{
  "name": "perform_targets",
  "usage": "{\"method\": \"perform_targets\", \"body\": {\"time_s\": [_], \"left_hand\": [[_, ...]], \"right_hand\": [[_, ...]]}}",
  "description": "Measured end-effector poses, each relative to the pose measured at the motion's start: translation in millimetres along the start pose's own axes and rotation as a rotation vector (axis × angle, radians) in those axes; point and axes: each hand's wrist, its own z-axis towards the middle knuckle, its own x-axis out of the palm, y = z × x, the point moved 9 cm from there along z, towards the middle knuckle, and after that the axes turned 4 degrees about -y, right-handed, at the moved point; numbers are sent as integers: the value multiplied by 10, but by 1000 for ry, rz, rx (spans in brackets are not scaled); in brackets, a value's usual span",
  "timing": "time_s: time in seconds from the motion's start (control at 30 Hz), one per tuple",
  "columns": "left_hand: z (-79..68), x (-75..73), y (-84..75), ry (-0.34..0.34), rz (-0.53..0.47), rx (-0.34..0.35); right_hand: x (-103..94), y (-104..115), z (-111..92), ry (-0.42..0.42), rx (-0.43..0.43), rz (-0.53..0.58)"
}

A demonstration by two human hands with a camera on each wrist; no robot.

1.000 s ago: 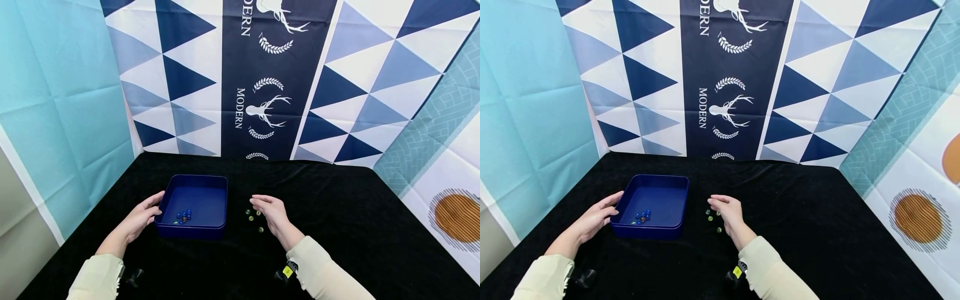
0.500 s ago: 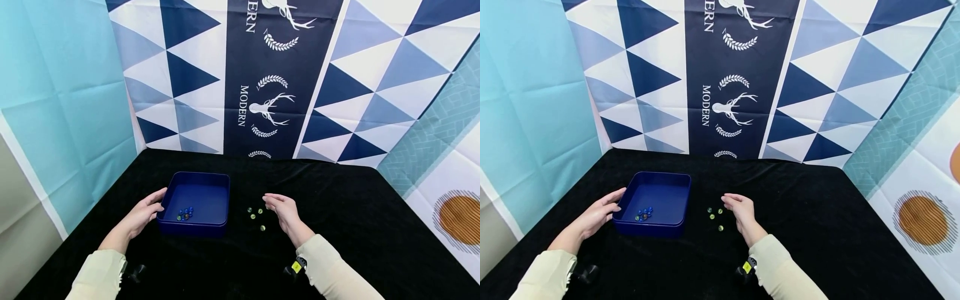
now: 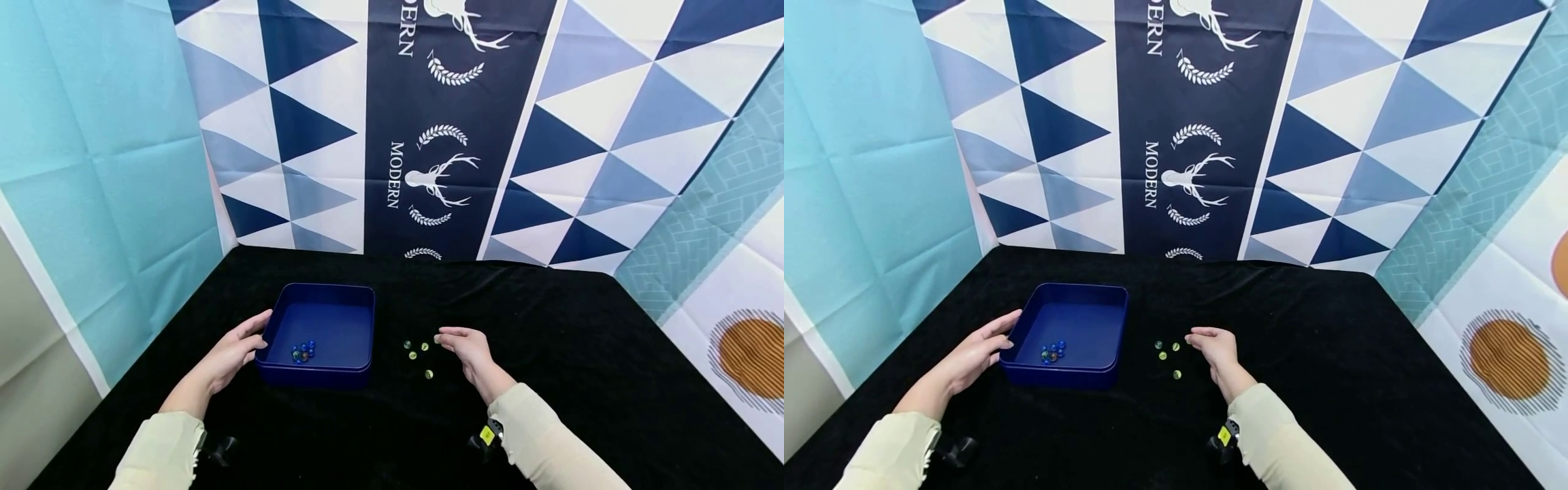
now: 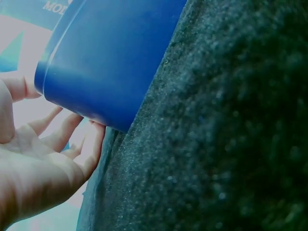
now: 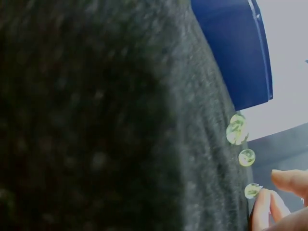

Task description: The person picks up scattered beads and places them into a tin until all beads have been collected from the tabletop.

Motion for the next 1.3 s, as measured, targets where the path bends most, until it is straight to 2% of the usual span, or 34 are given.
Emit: {"method": "perform_targets", "body": {"time_s": [0.3,0.57,0.8,1.3], "left_hand": [[6,1,5,0,-8,10],[2,-2,2,-1,-12,15],[0,-5,3,-6,-14,20],[-7,-2,17,4,2,4]], "right_hand": [[35,32,32,18,-81,-212],[22,34,74,6,-75,-270],[-1,6,110,21,-45,-142],[-67,-114,135,-42,64,148]]}}
